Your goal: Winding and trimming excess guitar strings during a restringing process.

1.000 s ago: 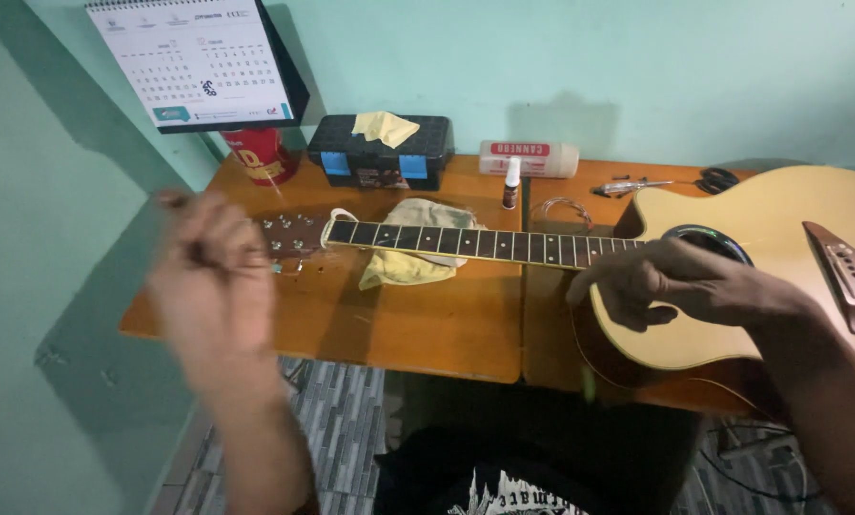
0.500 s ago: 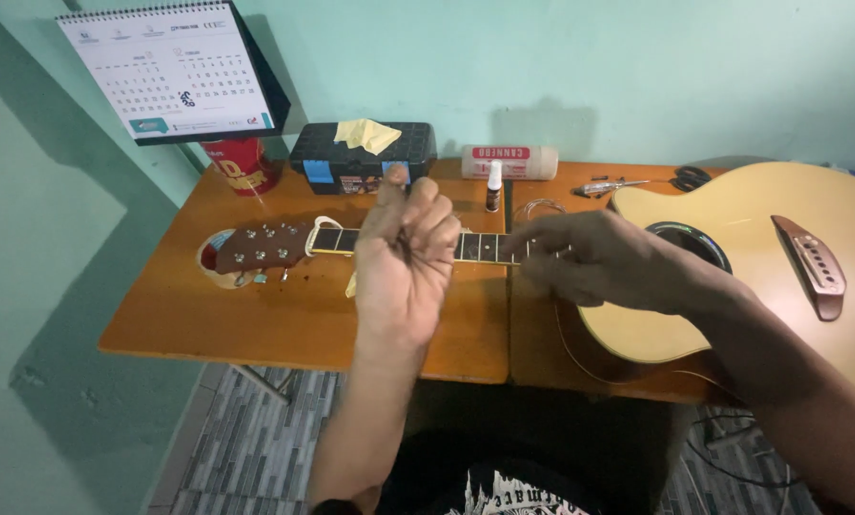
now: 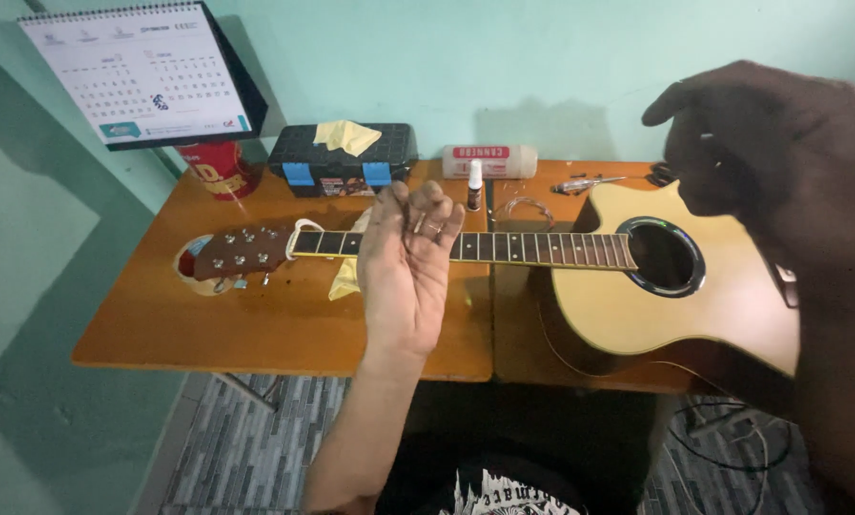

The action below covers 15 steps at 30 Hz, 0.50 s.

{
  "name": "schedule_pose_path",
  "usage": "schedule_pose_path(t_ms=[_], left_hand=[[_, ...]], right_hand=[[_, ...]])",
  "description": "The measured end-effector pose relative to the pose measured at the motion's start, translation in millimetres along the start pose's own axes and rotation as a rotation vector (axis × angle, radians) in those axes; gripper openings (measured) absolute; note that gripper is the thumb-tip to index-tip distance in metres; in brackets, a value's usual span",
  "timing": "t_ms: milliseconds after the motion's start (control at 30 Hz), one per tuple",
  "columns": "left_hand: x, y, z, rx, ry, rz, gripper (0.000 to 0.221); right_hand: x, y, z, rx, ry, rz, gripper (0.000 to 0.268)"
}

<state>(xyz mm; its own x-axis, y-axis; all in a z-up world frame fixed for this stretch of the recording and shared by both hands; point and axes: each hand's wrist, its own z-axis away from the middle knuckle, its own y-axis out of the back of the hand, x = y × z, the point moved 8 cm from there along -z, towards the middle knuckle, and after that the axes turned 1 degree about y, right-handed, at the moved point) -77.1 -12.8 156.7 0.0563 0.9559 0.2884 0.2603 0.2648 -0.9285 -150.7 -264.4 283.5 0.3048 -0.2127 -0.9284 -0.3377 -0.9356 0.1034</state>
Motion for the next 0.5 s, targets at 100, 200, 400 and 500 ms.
schedule_pose_path(t_ms=[100, 200, 400, 500], left_hand=[[-6.1, 8.5, 7.6, 0.021, 0.026, -0.145, 0.015], [-18.8, 29.9, 10.2, 0.040, 0.111, -0.439, 0.016], [-39.6, 43.5, 27.2, -0.139, 0.507, -1.352, 0.016], [-24.3, 9.3, 38.8, -0.333, 0.254, -1.997, 0.059]], right_hand=[[-19.3, 1.3, 9.1, -0.165, 0.150, 0.226, 0.026], [-4.5, 2.8, 1.0, -0.329, 0.042, 0.144, 0.040], [-0.3, 1.5, 8.7, -0.168, -0.333, 0.135, 0.043], [-10.3, -12.9, 9.6, -0.314, -0.151, 0.271, 0.048]])
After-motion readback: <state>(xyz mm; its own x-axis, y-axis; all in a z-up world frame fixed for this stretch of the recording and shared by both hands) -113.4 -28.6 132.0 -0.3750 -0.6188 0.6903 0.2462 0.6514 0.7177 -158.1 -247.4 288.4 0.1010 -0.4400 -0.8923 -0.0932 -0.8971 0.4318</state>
